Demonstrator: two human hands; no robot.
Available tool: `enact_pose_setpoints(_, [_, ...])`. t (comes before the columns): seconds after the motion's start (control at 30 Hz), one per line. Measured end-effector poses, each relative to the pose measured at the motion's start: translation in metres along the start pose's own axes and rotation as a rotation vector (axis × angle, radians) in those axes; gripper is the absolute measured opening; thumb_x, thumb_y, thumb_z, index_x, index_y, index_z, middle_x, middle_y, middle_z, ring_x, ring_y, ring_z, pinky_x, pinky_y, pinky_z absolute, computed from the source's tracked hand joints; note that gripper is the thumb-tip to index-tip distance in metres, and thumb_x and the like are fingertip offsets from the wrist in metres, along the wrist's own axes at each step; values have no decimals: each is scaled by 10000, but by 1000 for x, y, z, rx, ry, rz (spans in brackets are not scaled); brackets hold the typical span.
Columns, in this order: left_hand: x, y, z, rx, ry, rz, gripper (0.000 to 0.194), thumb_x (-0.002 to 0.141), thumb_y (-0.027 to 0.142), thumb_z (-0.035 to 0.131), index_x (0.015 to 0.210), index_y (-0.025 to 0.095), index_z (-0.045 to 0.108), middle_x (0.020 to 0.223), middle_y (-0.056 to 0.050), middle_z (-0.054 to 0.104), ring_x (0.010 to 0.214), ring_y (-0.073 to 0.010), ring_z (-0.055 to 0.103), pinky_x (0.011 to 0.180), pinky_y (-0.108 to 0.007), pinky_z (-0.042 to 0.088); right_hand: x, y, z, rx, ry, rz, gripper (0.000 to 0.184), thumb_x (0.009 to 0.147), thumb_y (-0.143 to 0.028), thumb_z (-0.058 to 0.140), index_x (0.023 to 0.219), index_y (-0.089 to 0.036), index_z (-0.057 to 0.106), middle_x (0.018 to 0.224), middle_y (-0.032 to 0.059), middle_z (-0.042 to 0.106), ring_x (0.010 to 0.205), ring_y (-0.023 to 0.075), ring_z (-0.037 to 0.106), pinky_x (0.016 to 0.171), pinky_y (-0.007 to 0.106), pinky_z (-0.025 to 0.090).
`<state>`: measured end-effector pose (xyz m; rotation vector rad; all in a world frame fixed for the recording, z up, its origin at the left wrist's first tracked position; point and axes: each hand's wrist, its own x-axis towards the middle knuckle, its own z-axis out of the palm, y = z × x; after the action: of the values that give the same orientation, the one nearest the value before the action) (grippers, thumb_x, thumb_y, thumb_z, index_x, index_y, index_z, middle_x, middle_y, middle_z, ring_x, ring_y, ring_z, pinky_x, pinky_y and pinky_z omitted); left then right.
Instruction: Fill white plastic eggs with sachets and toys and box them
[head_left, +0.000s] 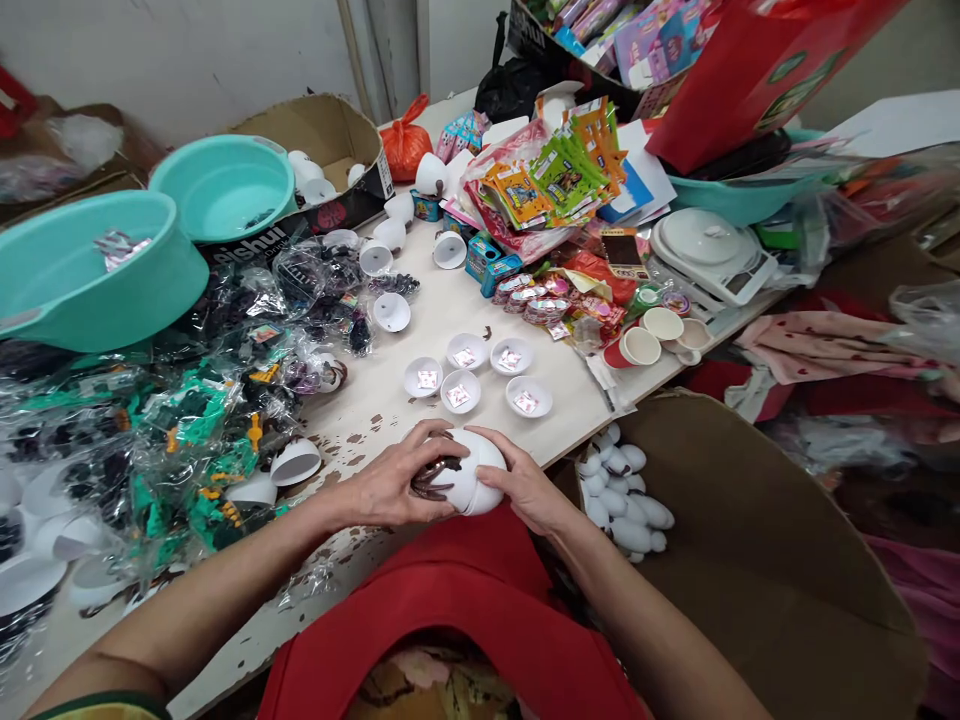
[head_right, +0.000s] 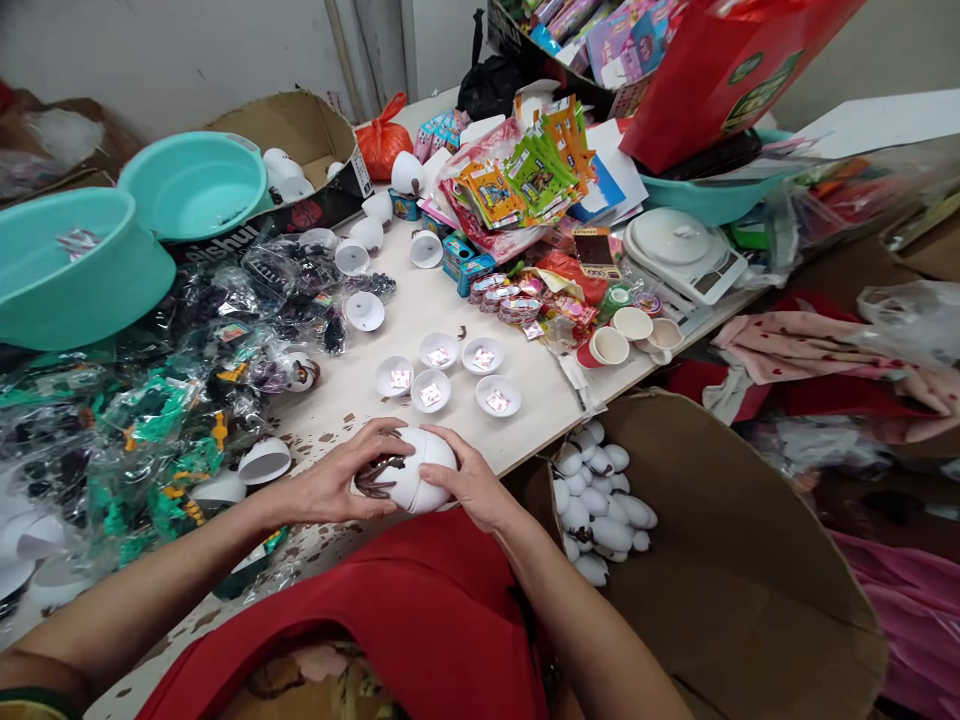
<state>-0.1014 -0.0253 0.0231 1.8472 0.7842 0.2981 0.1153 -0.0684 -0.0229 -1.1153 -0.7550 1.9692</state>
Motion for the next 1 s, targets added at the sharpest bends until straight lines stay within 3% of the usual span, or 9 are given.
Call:
enact_pose_setpoints(0.07, [0, -1, -1, -79, 23, -27, 578, 734, 299, 745, 1254, 256, 497, 1308, -96, 402, 1225, -246, 460, 1059, -416, 407, -2, 1, 4, 51, 6, 12, 636, 756, -392, 726, 1324, -272, 466, 1287, 70, 553, 1085, 253, 573, 841, 367, 524])
enact_pose_setpoints(0.2, [-1, -1, -4, -349, 33, -159, 591, 715, 336, 764, 1238, 266, 498, 1212, -67, 468, 1110, -210, 532, 929, -370, 511, -8, -4, 8, 44, -74, 99, 988, 558, -282, 872, 1377, -327, 322, 1279, 94, 522, 967, 292, 621, 590, 361, 591])
enact_pose_setpoints(0.33, [-4, 8, -4, -502, -5, -310, 623, 676, 344, 796, 1208, 259, 483, 1038, -26, 522, 836, -134, 589, 668, -251, 561, -8, -9, 11, -5, -71, 102, 825, 575, -254, 859, 1270, -274, 415, 1144, 78, 586, 933, 285, 633, 538, 339, 598])
enact_pose_setpoints(0.43, [-4, 15, 2, -640, 21, -440, 644, 680, 381, 785, 1213, 263, 445, 921, 1, 522, 628, -86, 553, 450, -182, 505, -4, -7, 15, 35, -41, 112, 740, 594, -316, 844, 1218, -258, 451, 1114, 78, 603, 888, 284, 660, 481, 307, 585])
enact_pose_setpoints(0.57, [0, 16, 11, -834, 190, -581, 625, 704, 442, 752, 1210, 264, 431, 890, -1, 558, 486, -60, 535, 347, -160, 453, 1, -4, 21, 110, 29, 221, 656, 657, -497, 778, 1155, -240, 438, 960, 55, 640, 591, 194, 673, 394, 266, 539])
enact_pose_setpoints(0.67, [2, 16, 13, -922, 190, -662, 600, 713, 463, 735, 1196, 263, 441, 876, -6, 580, 404, -47, 517, 309, -154, 421, 0, -6, 20, 170, -38, 278, 741, 605, -557, 795, 1146, -244, 397, 928, 39, 649, 563, 175, 675, 466, 293, 573])
enact_pose_setpoints(0.83, [0, 29, 14, -839, 307, -594, 602, 705, 442, 740, 1190, 259, 434, 890, 6, 577, 413, -30, 484, 308, -139, 404, -9, -18, 18, 87, -77, 194, 770, 577, -343, 858, 1178, -244, 387, 917, 37, 665, 555, 170, 656, 451, 282, 549])
enact_pose_setpoints(1.0, [7, 23, 12, -670, 190, -497, 603, 679, 440, 765, 1163, 227, 476, 905, -8, 581, 485, -33, 463, 339, -126, 370, -5, -17, 11, 126, -131, 211, 756, 567, -337, 849, 1177, -234, 415, 899, 48, 677, 528, 158, 631, 426, 259, 513])
